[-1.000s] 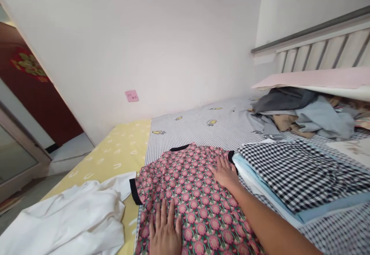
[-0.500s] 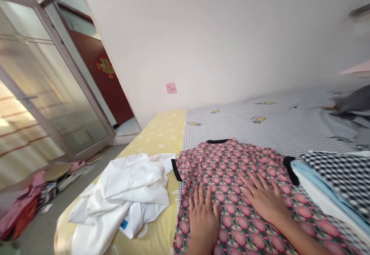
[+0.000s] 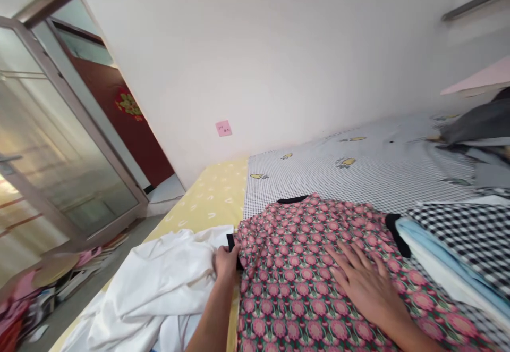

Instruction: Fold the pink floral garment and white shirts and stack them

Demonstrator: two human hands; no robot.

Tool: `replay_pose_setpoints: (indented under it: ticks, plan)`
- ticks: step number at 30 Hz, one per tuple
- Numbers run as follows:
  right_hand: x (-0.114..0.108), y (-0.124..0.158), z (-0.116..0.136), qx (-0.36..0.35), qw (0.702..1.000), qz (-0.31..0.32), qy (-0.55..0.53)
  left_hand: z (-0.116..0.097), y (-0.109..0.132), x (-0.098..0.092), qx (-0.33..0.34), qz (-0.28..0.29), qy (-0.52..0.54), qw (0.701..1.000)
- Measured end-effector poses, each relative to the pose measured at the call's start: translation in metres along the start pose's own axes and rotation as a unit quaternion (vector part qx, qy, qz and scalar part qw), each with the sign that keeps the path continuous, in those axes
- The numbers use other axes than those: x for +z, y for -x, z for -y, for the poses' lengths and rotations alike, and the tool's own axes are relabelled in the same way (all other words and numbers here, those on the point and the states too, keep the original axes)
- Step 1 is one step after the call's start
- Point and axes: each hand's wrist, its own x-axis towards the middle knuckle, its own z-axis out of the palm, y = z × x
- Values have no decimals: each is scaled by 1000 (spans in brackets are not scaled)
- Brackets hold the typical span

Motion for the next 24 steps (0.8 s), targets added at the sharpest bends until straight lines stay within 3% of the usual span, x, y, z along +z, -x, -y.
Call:
replay_pose_setpoints:
  ticks: [5, 10, 13, 16, 17, 19, 21, 22, 24]
  plan:
    - [-3, -2, 0, 11, 1000, 18, -14, 2, -20, -17, -30, -27, -21, 999]
    - [-4, -1, 2, 8, 1000, 10, 5, -7, -22, -45, -11, 5, -99, 995]
    - [-1, 0, 1, 4, 1000, -1, 12, -38, -2, -49, 60, -36, -131, 989]
    - [3, 0, -1, -1, 1000, -11, 10, -71, 37, -38, 246, -55, -181, 951]
    - [3, 0, -1, -3, 1000, -14, 7, -76, 52, -30, 328, -21, -202, 922]
    - [5, 1, -2, -7, 1000, -21, 3, -73, 78, -11, 469, 103, -227, 848]
    - [5, 2, -3, -13, 999, -33, 3, -56, 92, 9, 552, 235, -226, 768]
    - [5, 3, -3, -15, 999, -41, 6, -45, 92, 18, 561, 279, -226, 746]
    - [4, 4, -3, -23, 998, -56, 10, -26, 78, 31, 508, 304, -248, 767]
